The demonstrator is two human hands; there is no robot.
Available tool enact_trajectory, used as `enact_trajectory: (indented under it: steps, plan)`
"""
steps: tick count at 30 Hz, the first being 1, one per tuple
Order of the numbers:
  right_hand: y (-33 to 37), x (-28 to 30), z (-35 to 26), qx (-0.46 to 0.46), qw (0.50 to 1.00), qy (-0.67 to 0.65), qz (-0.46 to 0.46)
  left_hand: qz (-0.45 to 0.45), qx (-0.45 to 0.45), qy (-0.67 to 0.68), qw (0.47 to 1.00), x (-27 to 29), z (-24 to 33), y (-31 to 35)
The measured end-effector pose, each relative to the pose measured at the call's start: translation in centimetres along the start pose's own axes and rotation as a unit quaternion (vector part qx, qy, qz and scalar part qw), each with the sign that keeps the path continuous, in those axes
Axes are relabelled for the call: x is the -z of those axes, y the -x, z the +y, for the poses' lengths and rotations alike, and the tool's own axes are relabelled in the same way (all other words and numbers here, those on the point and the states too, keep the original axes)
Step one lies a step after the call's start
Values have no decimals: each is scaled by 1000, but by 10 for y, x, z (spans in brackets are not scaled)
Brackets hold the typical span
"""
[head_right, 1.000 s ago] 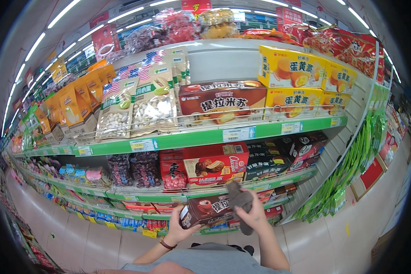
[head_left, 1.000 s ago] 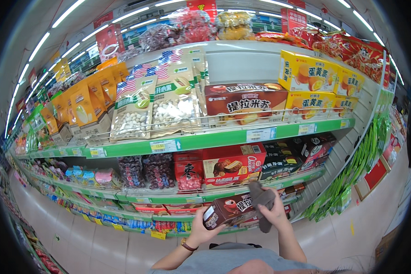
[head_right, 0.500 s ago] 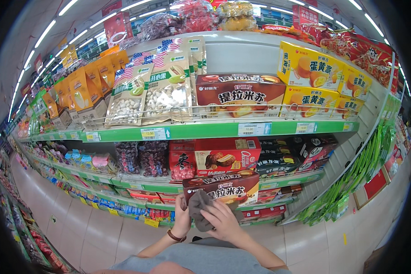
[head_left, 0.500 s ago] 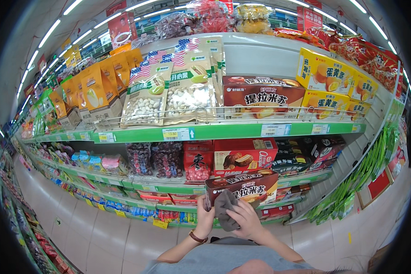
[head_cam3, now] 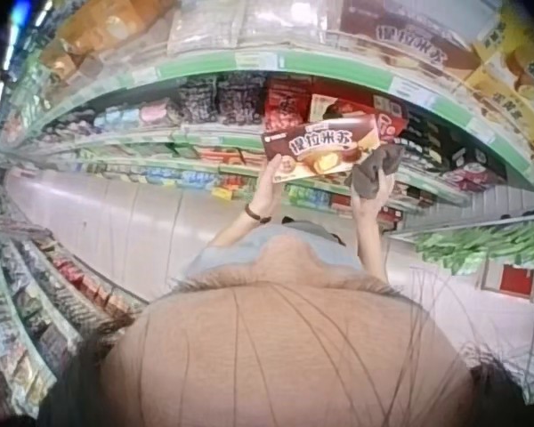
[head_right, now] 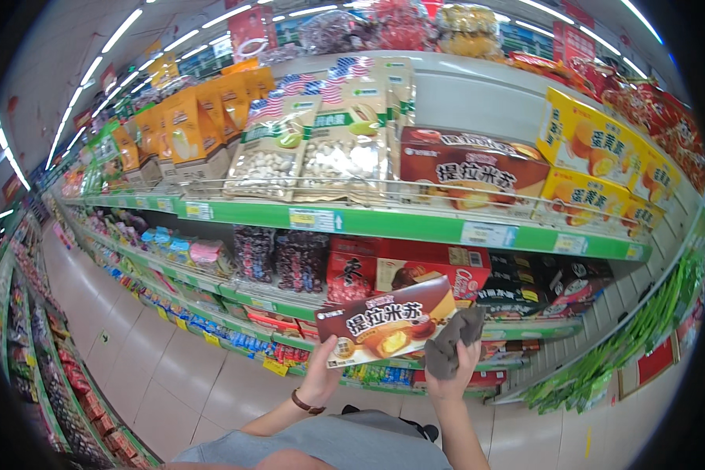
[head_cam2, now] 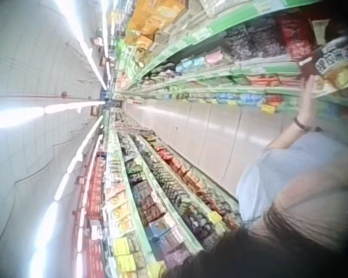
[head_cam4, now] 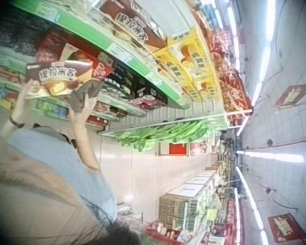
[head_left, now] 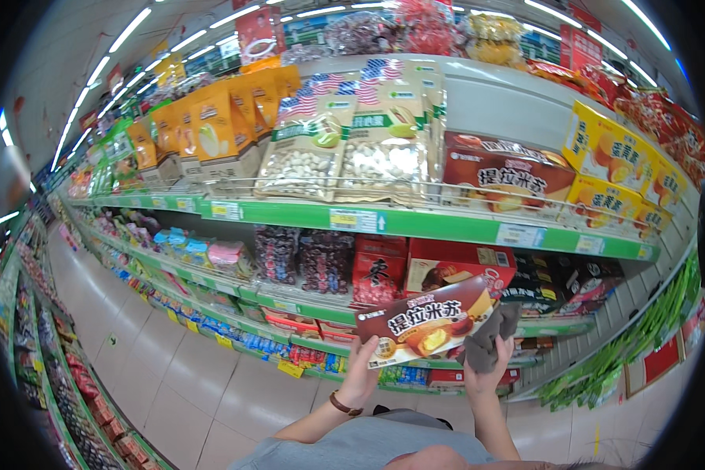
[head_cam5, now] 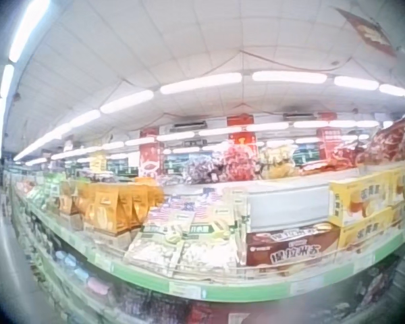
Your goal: The person wipes the front of snack packages and boxes on a supermarket shelf with a cloth. They handle green snack bags, brown boxes, yellow boxes, and pistachio bags, wiping each item individually and placing them back on the shelf.
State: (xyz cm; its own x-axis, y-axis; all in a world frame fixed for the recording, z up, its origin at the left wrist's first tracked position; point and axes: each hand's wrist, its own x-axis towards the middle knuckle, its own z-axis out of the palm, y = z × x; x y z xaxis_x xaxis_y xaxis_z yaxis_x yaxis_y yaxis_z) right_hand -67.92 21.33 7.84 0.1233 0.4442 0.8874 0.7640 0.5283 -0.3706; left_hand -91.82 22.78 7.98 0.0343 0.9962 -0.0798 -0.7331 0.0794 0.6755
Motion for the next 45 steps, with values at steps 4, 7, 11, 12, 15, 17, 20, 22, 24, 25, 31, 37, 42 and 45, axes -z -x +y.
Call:
enact_trajectory:
  steps: [4,7,11,12,15,17,20,22,24,25,31,37,42,45]
  plan:
    - [5,-23,-25,96,994,-33,-28,-38,130,17,991,-8,-1,11]
    - [30,-32,-42,161,978,-65,-116,-16,200,61,978,-18,4,18]
    - [35,-28,-50,294,936,-5,-193,-85,265,77,957,3,7,18]
    - [35,-26,-45,305,933,-10,-190,-67,274,74,956,4,7,17]
    - [27,-22,-23,308,944,-9,-119,-52,186,22,981,-1,10,22]
    - [24,-24,-1,255,967,1,-21,-87,174,43,980,13,6,13]
    - [20,-12,26,-21,989,-138,-37,-85,147,50,984,20,18,11]
    - [10,-5,25,-91,989,-94,65,-92,136,75,984,24,27,11]
    - [-1,3,22,-170,969,-158,85,-91,143,88,982,26,31,12]
    - [-7,7,20,-211,946,-238,55,-86,156,89,980,26,32,13]
    - [-30,15,12,-424,753,-501,59,-93,219,95,967,38,30,10]
    - [-41,7,15,-529,649,-545,36,-143,225,97,959,55,22,9]
    - [-16,-25,3,-589,465,-661,-26,-128,222,105,961,26,14,14]
    - [7,-54,-19,-618,457,-635,-83,-102,164,99,976,25,8,16]
